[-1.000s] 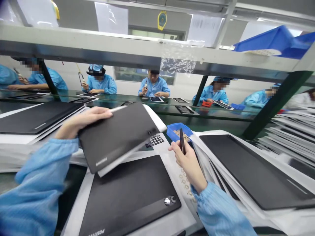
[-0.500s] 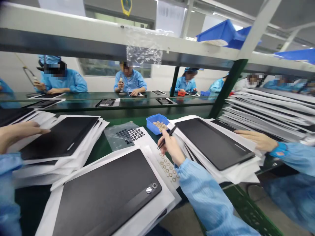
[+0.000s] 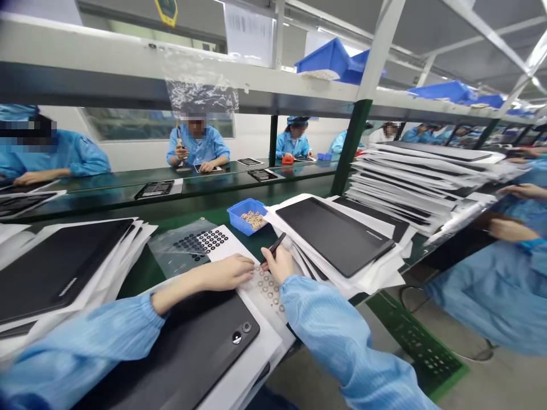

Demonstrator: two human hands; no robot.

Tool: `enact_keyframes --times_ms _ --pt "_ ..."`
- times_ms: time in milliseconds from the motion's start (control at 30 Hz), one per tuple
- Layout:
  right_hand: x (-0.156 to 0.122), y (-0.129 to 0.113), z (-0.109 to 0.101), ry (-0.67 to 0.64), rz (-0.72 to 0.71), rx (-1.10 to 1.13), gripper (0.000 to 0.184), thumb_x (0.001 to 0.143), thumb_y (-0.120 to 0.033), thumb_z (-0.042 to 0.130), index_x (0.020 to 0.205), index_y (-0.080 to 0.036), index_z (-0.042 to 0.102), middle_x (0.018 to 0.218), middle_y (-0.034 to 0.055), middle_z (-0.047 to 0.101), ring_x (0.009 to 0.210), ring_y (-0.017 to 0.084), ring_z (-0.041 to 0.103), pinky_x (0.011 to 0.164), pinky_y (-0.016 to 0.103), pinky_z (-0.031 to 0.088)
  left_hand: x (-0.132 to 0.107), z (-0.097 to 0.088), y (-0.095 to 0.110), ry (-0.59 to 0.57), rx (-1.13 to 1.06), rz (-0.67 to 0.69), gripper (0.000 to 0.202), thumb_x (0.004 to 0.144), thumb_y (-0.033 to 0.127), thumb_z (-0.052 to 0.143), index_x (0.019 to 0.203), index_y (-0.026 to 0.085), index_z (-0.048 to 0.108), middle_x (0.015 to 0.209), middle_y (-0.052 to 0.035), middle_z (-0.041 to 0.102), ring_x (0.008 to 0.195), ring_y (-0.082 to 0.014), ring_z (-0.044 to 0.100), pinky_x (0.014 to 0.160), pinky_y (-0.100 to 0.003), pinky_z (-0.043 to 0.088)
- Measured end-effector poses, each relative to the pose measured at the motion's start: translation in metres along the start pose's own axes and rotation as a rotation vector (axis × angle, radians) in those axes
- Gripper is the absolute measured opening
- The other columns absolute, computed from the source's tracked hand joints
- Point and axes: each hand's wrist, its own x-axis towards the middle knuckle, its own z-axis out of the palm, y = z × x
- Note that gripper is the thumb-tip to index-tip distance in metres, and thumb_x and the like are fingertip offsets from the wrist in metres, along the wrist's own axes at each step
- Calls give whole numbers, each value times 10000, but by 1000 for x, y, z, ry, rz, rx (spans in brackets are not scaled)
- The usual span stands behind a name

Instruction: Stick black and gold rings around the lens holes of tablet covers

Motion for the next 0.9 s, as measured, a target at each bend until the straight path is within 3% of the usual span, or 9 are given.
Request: enact_keyframes --times_ms 133,300,433,533,633,700,767,900 --pt "-4 -4 1 27 -29 -14 241 820 -344 636 706 -235 454 482 6 646 486 208 674 519 295 553 6 15 -16 -29 -4 -27 259 900 131 421 1004 118 658 1056 -107 683 965 -213 642 925 -323 470" --pt "-1 0 1 16 -38 15 269 765 -366 695 685 -233 475 453 -8 630 453 194 650 510 282 523 1 15 -13 -19 -7 -34 272 911 143 399 985 129 660 1083 -105 673 980 -221 628 941 -345 450" --pt "-3 -7 -1 -17 -38 95 322 765 -484 661 699 -220 489 490 7 636 454 187 641 505 297 534 2 15 -14 -13 -5 -34 272 900 116 394 931 124 664 1002 -99 688 914 -205 638 890 -316 470" --pt "-28 -24 -6 -68 -37 185 391 753 -577 625 750 -208 496 534 -2 633 493 177 647 512 295 552 4 16 -17 -3 -16 -43 275 900 107 387 918 121 661 975 -101 687 909 -201 639 879 -301 475" --pt "-68 -40 -11 -183 20 347 400 750 -563 648 753 -196 489 518 -29 599 440 139 601 430 246 517 0 13 -15 26 -36 -54 276 917 118 382 935 115 657 1003 -120 674 1003 -224 612 969 -344 433" --pt "-93 -45 -11 -219 79 444 386 785 -543 628 741 -195 469 476 -44 566 381 112 552 368 210 467 -13 8 -6 60 -44 -70 294 939 138 359 982 93 646 1070 -152 650 1089 -250 571 1028 -394 389" --pt "-111 -42 -8 -174 120 488 382 811 -541 603 744 -200 446 446 -59 536 341 97 512 322 182 416 -34 2 10 102 -69 -93 316 967 172 329 1080 88 612 1162 -162 609 1141 -245 540 1047 -400 384" --pt "-124 -27 2 -63 153 529 377 818 -538 603 766 -209 426 429 -84 500 286 66 426 270 145 321 -82 4 48 163 -171 -115 299 982 192 335 1203 167 535 1259 -93 553 1212 -184 492 1051 -340 422"
